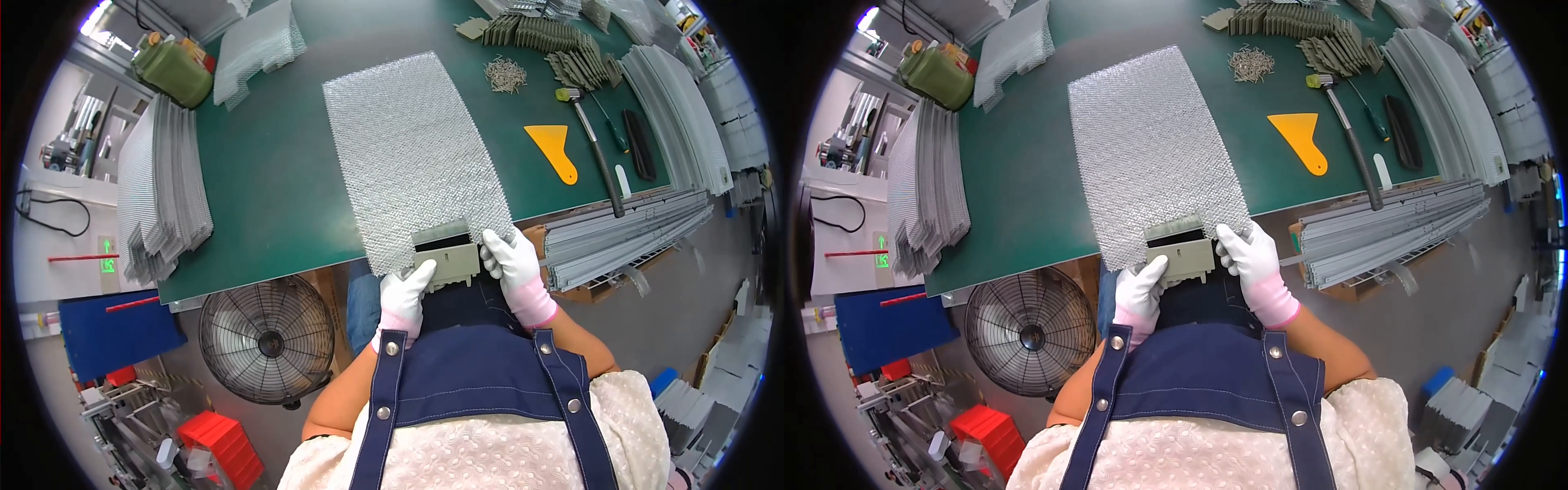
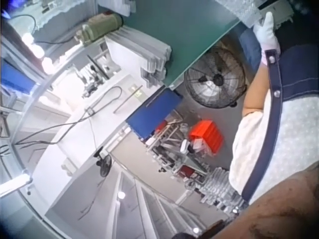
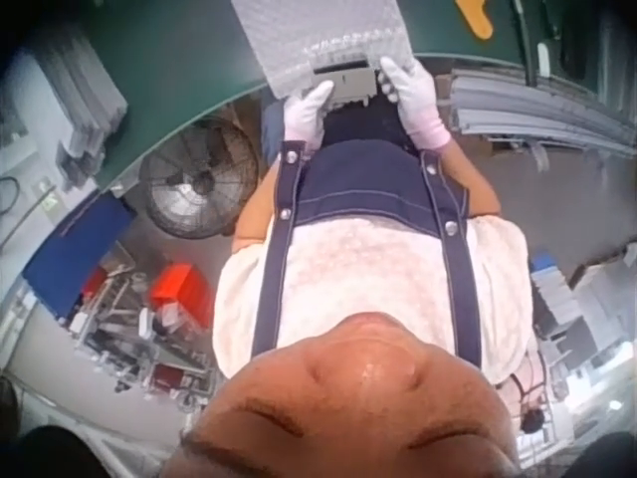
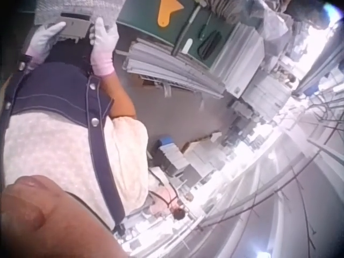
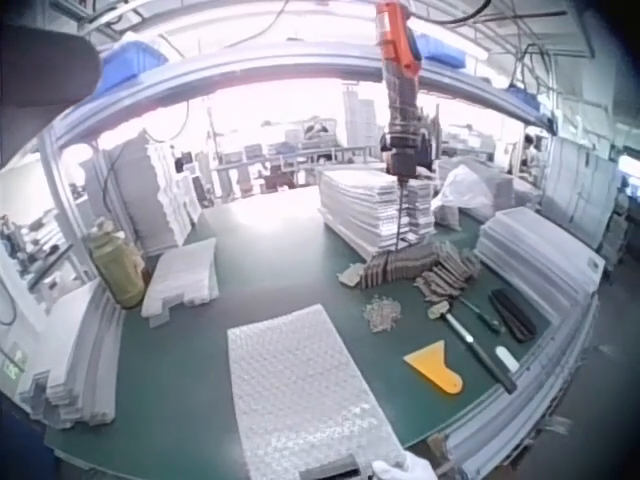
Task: Assembling metal frames onto mesh filter panels using an electric screwdriver and a mallet.
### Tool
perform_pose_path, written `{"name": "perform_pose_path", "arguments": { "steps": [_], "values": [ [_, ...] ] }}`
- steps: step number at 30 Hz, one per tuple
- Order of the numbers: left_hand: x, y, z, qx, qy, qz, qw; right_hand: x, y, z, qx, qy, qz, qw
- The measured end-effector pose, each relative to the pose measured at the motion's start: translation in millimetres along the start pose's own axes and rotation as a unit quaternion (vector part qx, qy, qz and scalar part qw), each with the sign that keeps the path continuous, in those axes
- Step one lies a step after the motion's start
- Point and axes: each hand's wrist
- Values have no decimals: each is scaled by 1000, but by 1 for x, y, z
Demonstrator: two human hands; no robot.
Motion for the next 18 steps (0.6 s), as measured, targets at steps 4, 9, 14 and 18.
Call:
{"name": "perform_pose_path", "arguments": {
  "steps": [4,9,14,18],
  "values": [
    [0,2,1,-7,-12,-40,999,-1,0,1,13,7,23,1000],
    [-19,10,-10,-15,-33,33,999,-5,2,0,-6,-7,33,999],
    [1,7,-2,-120,1,-137,983,-6,9,1,-15,-33,55,998],
    [74,26,32,-263,19,-454,851,-9,26,-2,-136,-138,85,977]
  ]
}}
Point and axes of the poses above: each hand's wrist, its own z-axis away from the middle knuckle, its own y-axis out of the back of the hand, x = y × z, and after that the axes turned 2 degrees about y, right-handed
